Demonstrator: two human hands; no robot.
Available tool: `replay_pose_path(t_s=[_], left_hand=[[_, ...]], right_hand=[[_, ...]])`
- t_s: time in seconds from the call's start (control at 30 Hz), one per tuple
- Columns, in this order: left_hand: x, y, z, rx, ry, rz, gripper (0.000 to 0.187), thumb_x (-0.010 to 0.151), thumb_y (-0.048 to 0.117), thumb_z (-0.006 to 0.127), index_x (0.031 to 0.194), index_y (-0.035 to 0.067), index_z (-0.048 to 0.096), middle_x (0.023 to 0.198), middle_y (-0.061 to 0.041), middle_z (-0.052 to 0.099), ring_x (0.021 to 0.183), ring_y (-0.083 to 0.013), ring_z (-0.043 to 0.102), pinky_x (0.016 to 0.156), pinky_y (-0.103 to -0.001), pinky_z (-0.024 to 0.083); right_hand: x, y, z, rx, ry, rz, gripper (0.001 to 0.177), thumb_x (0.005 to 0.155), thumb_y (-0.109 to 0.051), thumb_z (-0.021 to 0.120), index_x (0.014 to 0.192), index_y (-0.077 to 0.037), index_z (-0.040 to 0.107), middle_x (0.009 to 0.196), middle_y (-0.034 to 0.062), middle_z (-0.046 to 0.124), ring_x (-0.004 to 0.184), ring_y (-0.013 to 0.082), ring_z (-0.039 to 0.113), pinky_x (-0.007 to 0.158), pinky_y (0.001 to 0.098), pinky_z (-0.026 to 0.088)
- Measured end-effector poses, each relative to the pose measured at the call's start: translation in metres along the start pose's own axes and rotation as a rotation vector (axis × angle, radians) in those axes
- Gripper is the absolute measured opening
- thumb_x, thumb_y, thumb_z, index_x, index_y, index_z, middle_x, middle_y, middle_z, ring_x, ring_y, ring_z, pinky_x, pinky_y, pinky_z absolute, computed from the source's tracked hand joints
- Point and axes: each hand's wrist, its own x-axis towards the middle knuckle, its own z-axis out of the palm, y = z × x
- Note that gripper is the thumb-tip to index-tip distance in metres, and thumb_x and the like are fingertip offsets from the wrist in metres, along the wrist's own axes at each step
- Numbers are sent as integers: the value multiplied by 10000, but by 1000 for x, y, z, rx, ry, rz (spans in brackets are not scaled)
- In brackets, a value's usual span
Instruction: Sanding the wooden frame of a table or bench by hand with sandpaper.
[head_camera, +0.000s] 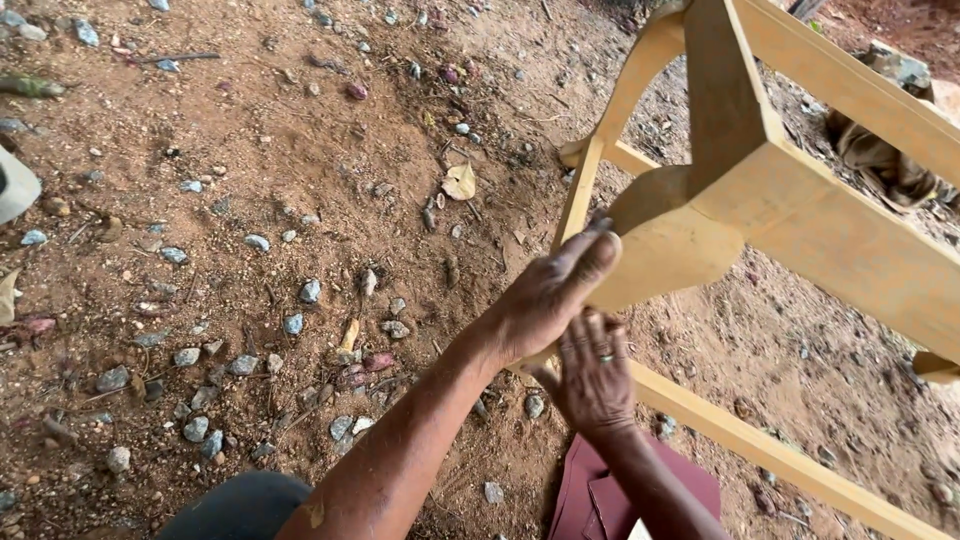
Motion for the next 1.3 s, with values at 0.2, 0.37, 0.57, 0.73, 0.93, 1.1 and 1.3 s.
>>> replay_pose_path(t_s=[0.2, 0.37, 0.57, 0.73, 0.93, 1.1, 1.3], left_hand=[[-7, 29, -12, -138, -57, 36, 1353, 725, 1010, 291, 1651, 34, 148, 1689, -237, 256, 1548, -421, 284, 1072, -565, 533], [-1, -31, -28, -120, 38, -88, 954, 996, 762, 313, 1665, 83, 308, 1418, -394, 557, 1169, -382, 556, 910, -549, 482], [-5, -122, -21, 305, 61, -579, 530, 960, 128, 557, 1482, 115, 467, 1231, -168, 683, 639, -115, 593, 545, -272, 516], [-10, -158, -4, 300, 3, -740, 521, 956, 14, 585, 1465, 76, 495, 1150, -176, 714, 715, -141, 621, 603, -278, 540], [-8, -156, 3, 299, 55, -683, 394, 972, 68, 607, 1364, 25, 592, 1119, -134, 710, 763, -143, 670, 610, -270, 568], [-5, -168, 10, 655, -130, -581, 527, 944, 3, 637, 1433, -38, 446, 1161, -211, 670, 788, -219, 693, 573, -299, 583], [-7, -193, 15, 615, -165, -595, 685, 897, -45, 651, 1508, -42, 342, 1188, -224, 655, 860, -239, 689, 646, -317, 618]], right_hand=[[19, 39, -18, 24, 603, 199, 1025, 975, -771, 310, 1599, 41, 290, 1651, 288, 277, 1542, 414, 196, 1228, 644, 203], [-11, -18, 57, 74, 102, 48, 945, 1030, -697, 329, 1675, -15, 221, 1709, 240, 234, 1549, 392, 222, 1239, 568, 233], [4, 38, 34, 200, 520, 73, 856, 1116, -640, 373, 1681, -29, 175, 1739, 216, 122, 1622, 385, 79, 1315, 582, 85], [-6, 1, 91, -89, 134, 65, 900, 1028, -688, 390, 1669, -94, 173, 1747, 154, 132, 1626, 344, 49, 1293, 559, 49], [6, 41, 37, 198, 505, 103, 900, 1093, -678, 442, 1681, -50, 176, 1741, 210, 121, 1622, 350, 75, 1318, 601, 61], [8, 10, 72, 229, 674, 104, 892, 1118, -705, 380, 1657, -33, 149, 1752, 216, 189, 1654, 411, 141, 1361, 627, 60], [13, 26, 16, 227, 590, 209, 1000, 1021, -779, 202, 1611, 28, 187, 1658, 269, 210, 1567, 415, 162, 1292, 605, 68]])
